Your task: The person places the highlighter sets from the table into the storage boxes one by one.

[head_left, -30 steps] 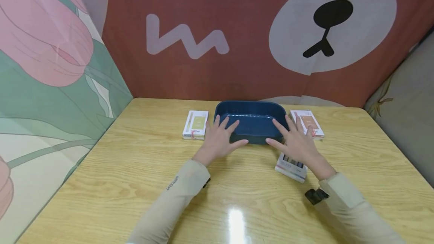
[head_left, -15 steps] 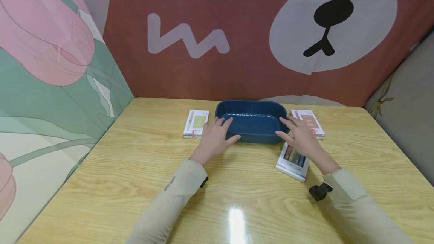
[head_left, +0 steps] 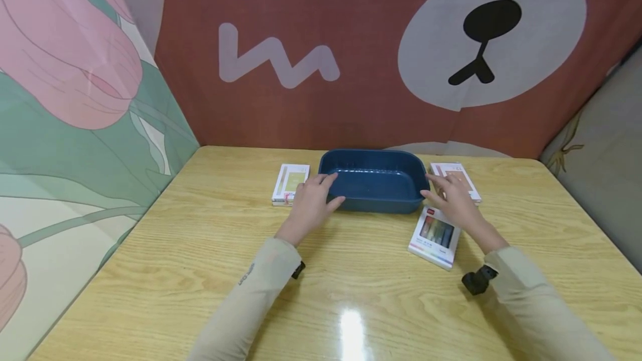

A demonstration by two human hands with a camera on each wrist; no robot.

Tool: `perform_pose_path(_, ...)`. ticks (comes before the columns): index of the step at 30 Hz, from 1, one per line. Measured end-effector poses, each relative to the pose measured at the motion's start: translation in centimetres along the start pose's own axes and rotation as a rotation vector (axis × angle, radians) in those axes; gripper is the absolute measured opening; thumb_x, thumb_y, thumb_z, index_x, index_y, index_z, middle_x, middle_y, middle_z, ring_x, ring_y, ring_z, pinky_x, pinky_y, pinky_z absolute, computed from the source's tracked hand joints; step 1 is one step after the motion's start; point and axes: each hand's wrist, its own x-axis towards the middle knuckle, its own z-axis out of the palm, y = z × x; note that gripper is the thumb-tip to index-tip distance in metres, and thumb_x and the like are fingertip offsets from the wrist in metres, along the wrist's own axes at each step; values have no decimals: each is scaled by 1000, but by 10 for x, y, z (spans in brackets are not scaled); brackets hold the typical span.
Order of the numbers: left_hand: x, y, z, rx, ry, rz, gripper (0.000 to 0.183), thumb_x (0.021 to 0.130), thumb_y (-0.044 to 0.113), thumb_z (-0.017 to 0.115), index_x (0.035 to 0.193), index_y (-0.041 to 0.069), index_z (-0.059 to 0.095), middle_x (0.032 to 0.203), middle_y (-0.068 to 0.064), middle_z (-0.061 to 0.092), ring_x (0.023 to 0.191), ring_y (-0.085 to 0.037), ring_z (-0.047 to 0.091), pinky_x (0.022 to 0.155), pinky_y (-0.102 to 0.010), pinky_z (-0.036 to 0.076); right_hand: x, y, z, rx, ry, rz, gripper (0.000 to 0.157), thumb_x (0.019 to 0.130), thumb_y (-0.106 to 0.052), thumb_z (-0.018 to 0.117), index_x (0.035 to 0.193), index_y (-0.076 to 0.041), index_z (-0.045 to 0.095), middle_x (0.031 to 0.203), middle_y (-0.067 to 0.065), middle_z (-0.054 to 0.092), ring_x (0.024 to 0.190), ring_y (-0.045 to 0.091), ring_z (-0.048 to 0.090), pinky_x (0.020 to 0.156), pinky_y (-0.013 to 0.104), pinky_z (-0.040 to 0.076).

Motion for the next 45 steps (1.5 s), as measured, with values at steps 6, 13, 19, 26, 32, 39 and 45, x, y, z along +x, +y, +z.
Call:
perform_pose_path(6, -1, -8, -1, -19, 49, -27, 52, 85, 37, 60, 125, 6, 52, 119, -11, 53, 109, -26, 47, 85, -41, 40, 6, 7, 2, 78, -25, 1, 43, 89, -16, 57, 120, 13, 48, 76, 11, 48, 71, 25, 42, 61, 35, 34)
perform_pose_path(13, 0, -21, -1, -25, 98, -60, 48, 82, 35, 64, 115, 0, 59, 113, -14, 56, 105, -29, 50, 83, -41, 42, 10, 14, 3, 153, -75, 69, 44, 90, -15, 55, 124, 11, 44, 84, 18, 54, 76, 27, 49, 64, 37, 41)
perform_pose_path(19, 2, -36, 0, -76, 147, -105, 43, 78, 28, 69, 107, -2, 63, 105, -15, 60, 100, -30, 53, 82, -41, 43, 13, 16, 4, 244, -78, 111, 48, 91, -21, 53, 126, 10, 43, 87, 23, 55, 74, 28, 51, 57, 30, 43)
perform_pose_path(26, 6, -53, 4, -111, 35, -224, 48, 76, 28, 71, 109, -5, 60, 110, -21, 57, 104, -34, 51, 82, -43, 43, 15, 15, 3, 321, -113, 180, 49, 93, -23, 48, 130, 8, 38, 82, 20, 56, 69, 28, 52, 56, 32, 45)
perform_pose_path(32, 10, -64, 3, -159, -45, -304, 56, 77, 29, 70, 116, -8, 54, 113, -23, 53, 105, -37, 49, 81, -46, 43, 18, 14, 4, 331, -111, 188, 47, 94, -21, 48, 131, 7, 38, 73, 19, 54, 64, 28, 50, 52, 27, 41)
perform_pose_path(39, 10, -74, 9, -177, -140, -431, 77, 77, 35, 68, 132, -6, 34, 125, -26, 43, 115, -39, 39, 88, -51, 35, 21, 13, 5, 367, -103, 196, 44, 95, -17, 45, 130, 9, 38, 71, 17, 51, 60, 25, 49, 51, 27, 42)
perform_pose_path(45, 8, -80, 18, -155, -146, -517, 75, 74, 37, 70, 126, -7, 40, 114, -26, 47, 106, -39, 43, 83, -50, 37, 21, 13, 5, 395, -116, 222, 45, 95, -16, 44, 131, 10, 36, 74, 19, 51, 61, 23, 50, 53, 29, 44)
